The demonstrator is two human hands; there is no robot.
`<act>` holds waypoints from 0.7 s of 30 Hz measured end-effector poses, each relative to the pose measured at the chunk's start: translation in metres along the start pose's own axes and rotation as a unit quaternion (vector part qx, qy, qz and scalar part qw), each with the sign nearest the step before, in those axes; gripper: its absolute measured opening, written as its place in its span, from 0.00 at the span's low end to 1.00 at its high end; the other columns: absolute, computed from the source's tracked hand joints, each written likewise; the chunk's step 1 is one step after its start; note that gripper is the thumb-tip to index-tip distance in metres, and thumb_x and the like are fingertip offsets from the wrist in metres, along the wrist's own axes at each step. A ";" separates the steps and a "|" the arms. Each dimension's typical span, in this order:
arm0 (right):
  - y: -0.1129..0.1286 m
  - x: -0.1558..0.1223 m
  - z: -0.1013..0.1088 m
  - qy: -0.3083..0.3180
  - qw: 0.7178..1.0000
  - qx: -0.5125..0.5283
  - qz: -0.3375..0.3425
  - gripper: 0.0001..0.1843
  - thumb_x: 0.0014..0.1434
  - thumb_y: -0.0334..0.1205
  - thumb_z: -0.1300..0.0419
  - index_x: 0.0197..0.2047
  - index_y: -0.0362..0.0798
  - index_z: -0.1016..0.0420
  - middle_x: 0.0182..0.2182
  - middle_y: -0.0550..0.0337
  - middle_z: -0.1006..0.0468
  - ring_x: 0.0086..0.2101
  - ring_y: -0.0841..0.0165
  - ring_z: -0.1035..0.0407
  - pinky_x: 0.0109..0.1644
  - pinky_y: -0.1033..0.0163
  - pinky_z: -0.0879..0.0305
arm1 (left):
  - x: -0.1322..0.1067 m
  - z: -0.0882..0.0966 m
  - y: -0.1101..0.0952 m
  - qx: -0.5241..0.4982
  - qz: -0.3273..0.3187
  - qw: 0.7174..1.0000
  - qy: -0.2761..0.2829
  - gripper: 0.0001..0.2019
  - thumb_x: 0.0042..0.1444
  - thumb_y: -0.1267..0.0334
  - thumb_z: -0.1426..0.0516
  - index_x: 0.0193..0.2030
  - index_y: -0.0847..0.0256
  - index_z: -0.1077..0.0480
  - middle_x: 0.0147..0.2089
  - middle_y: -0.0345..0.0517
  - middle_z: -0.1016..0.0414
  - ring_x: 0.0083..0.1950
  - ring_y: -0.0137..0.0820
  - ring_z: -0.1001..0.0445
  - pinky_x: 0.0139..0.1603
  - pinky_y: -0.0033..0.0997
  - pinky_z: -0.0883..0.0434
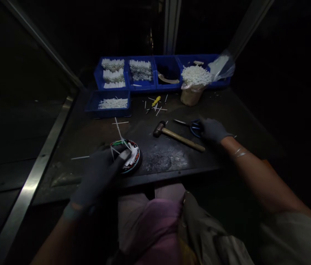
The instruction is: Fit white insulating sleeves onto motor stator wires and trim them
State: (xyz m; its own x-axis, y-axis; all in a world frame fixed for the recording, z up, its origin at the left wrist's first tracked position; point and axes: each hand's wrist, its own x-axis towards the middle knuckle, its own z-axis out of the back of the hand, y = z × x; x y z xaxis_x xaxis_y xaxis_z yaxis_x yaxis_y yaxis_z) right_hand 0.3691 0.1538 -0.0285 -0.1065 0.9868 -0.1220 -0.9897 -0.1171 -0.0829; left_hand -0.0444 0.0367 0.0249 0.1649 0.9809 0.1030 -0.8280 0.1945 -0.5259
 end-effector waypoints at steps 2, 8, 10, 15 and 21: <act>0.012 -0.005 0.013 -0.032 0.998 0.040 -0.046 0.19 0.59 0.49 0.38 0.47 0.44 0.21 0.42 0.43 0.18 0.39 0.54 0.25 0.39 0.59 0.37 | 0.008 -0.010 -0.007 0.032 0.024 0.998 -0.041 0.15 0.64 0.52 0.44 0.41 0.55 0.18 0.42 0.50 0.15 0.46 0.46 0.21 0.65 0.56 0.35; 0.124 -0.030 0.049 -0.133 0.812 0.562 0.082 0.19 0.62 0.58 0.40 0.42 0.50 0.29 0.36 0.57 0.22 0.35 0.63 0.27 0.39 0.59 0.30 | -0.001 -0.013 0.001 -0.135 0.100 0.983 -0.076 0.14 0.62 0.51 0.42 0.44 0.56 0.18 0.44 0.48 0.15 0.48 0.44 0.19 0.51 0.44 0.26; 0.172 -0.030 0.053 -0.130 0.713 0.675 0.139 0.18 0.64 0.59 0.43 0.43 0.52 0.31 0.36 0.58 0.23 0.34 0.64 0.28 0.40 0.57 0.27 | -0.011 -0.011 0.009 -0.161 0.092 0.980 -0.069 0.14 0.62 0.52 0.41 0.46 0.54 0.18 0.48 0.46 0.15 0.52 0.44 0.20 0.55 0.46 0.26; 0.238 -0.016 0.052 -0.106 0.704 0.668 0.218 0.18 0.62 0.56 0.39 0.36 0.50 0.32 0.29 0.61 0.26 0.29 0.67 0.31 0.38 0.58 0.29 | -0.024 -0.021 0.020 -0.191 0.040 0.976 -0.096 0.12 0.62 0.56 0.40 0.46 0.55 0.18 0.49 0.46 0.15 0.53 0.43 0.19 0.63 0.49 0.28; 0.235 -0.015 0.060 -0.149 0.784 0.559 0.223 0.15 0.63 0.51 0.38 0.36 0.47 0.27 0.32 0.59 0.22 0.33 0.66 0.31 0.41 0.60 0.33 | -0.023 -0.032 0.023 -0.182 0.003 0.972 -0.150 0.10 0.61 0.58 0.40 0.43 0.55 0.18 0.46 0.45 0.15 0.50 0.41 0.18 0.67 0.52 0.30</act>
State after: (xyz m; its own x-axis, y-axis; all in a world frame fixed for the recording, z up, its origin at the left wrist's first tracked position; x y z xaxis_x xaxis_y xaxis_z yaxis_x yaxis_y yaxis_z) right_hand 0.1328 0.1186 0.0136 -0.3190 0.8770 0.3592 -0.2953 -0.4521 0.8417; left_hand -0.0503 0.0189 -0.0165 -0.0485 0.9487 0.3123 -0.5744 0.2293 -0.7858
